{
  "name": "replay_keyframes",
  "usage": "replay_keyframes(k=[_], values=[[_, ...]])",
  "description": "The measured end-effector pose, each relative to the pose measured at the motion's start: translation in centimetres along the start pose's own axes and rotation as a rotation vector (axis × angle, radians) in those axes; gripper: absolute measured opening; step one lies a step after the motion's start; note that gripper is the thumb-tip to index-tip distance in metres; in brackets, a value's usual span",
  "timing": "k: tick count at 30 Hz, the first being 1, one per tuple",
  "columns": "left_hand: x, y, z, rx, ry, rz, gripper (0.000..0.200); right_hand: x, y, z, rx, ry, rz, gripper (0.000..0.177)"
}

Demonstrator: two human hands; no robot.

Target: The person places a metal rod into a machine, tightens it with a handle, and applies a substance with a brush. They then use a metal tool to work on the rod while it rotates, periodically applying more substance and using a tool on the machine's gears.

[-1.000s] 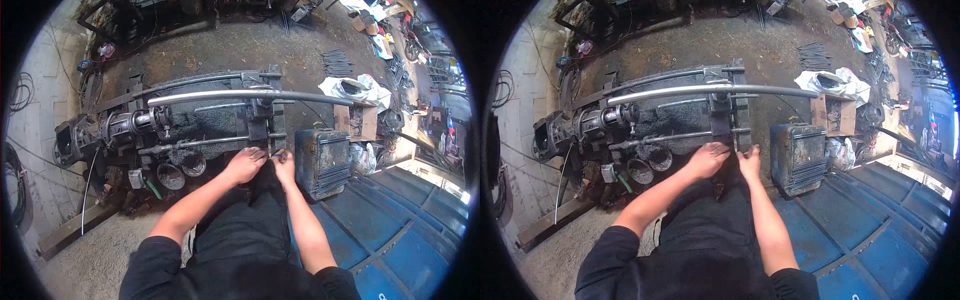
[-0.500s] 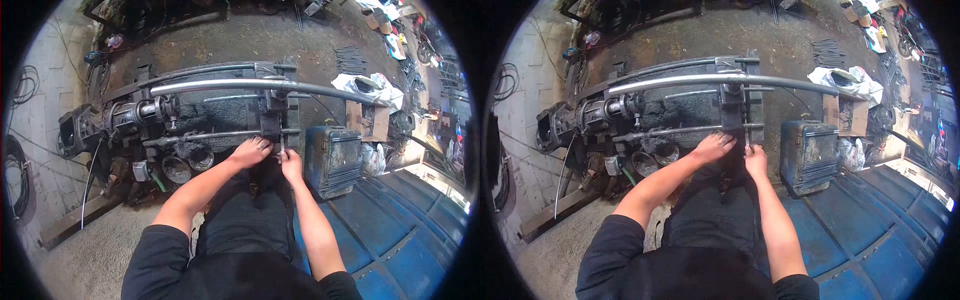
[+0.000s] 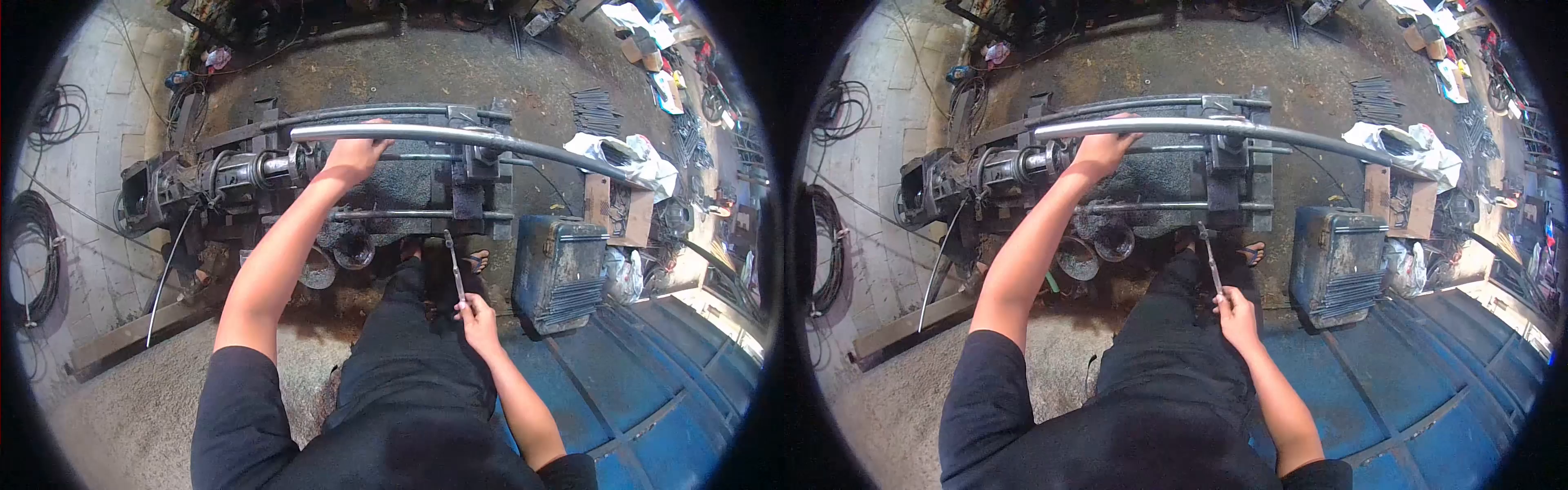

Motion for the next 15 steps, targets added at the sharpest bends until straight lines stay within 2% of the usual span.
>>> replay_keyframes(k=[2,3,5,6,8,9,12,14,15], values=[[-1.4,-1.0,1.0,0.1,-0.18,0.21,0.036,-0.3,-0.6,-0.5,0.034,0.015,0.026,0.022],[-1.7,-1.5,1.5,0.094,-0.181,0.208,0.036,-0.2,-1.3,-0.6,0.074,0.025,0.052,0.023],[-2.8,-2.9,1.9,0.142,-0.321,0.168,0.04,0.1,-2.3,-0.5,0.097,0.037,0.039,0.023],[-2.8,-4.1,2.2,0.139,-0.325,0.17,0.04,0.2,-2.8,-0.3,0.117,0.035,0.038,0.023],[-2.1,-5.1,3.0,-0.026,-0.244,0.01,0.042,0.5,-4.3,0.1,0.13,0.022,0.032,0.023],[-1.8,-3.9,3.4,0.228,-0.438,-0.055,0.043,0.6,-4.8,0.4,0.127,0.021,0.036,0.023],[-0.3,-1.0,3.0,0.297,-0.393,-0.003,0.036,0.6,-6.5,1.5,0.199,0.001,0.022,0.022],[-0.4,0.2,3.1,0.27,-0.557,0.044,0.029,0.6,-7.7,2.2,0.213,-0.004,0.033,0.022],[-0.4,-0.4,3.4,0.272,-0.558,0.046,0.029,0.4,-8.1,2.6,0.225,-0.008,0.04,0.022]])
Point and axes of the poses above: each hand's wrist, its own z-axis towards the middle knuckle, its own x-axis out of the back of the hand, y = z × x, the point moved 5 cm from there along z, towards the middle knuckle, and after that the axes turned 15 degrees about -z, right-handed, at the moved point
